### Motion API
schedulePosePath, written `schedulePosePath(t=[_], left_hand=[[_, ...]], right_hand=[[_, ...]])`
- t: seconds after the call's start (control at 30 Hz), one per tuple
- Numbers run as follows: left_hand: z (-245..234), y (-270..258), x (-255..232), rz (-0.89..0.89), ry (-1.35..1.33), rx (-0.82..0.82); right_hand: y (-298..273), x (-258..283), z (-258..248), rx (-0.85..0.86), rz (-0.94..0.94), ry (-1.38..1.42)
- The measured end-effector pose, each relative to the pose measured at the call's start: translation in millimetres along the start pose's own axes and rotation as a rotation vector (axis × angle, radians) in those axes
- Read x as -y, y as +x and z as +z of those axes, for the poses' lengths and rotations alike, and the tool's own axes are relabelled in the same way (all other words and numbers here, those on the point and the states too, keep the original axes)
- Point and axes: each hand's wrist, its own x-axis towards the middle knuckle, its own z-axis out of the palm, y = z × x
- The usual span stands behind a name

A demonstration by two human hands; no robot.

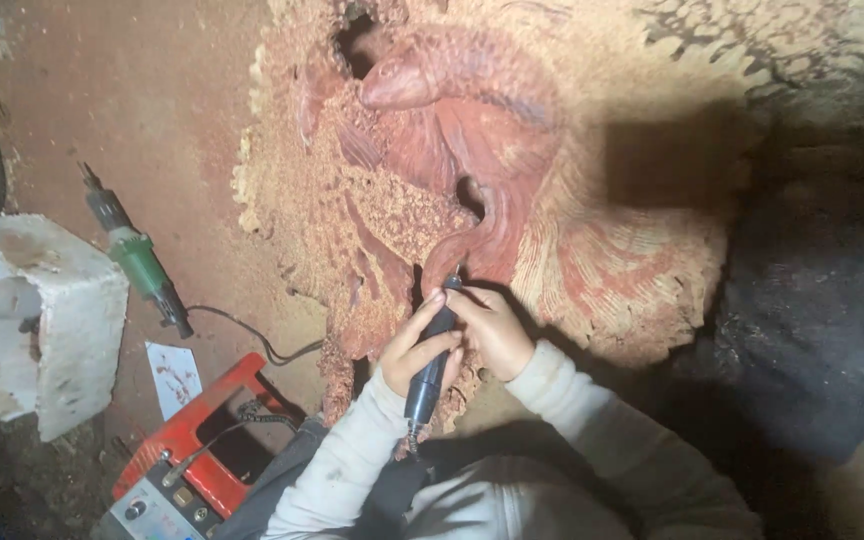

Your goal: Using a handheld rotary tool to carve intricate details into a large piece of wood

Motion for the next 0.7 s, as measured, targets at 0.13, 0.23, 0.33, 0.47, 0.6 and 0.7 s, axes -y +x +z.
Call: schedulePosePath(t=[0.13,0.23,0.33,0.47,0.6,0.7], left_hand=[[23,46,3,0.047,0.079,-0.017],[40,70,8,0.114,0.159,0.009],[53,77,17,0.120,0.175,0.041],[58,81,22,0.101,0.169,0.089],[58,88,23,0.112,0.165,0.133],[59,89,19,0.115,0.174,0.137]], right_hand=[[6,33,0,-0.049,-0.201,-0.027],[1,58,-2,-0.131,-0.321,-0.080],[-2,71,-3,-0.177,-0.367,-0.070],[3,72,-12,-0.165,-0.388,-0.065],[8,70,-18,-0.148,-0.397,-0.078],[-3,77,-16,-0.144,-0.404,-0.077]])
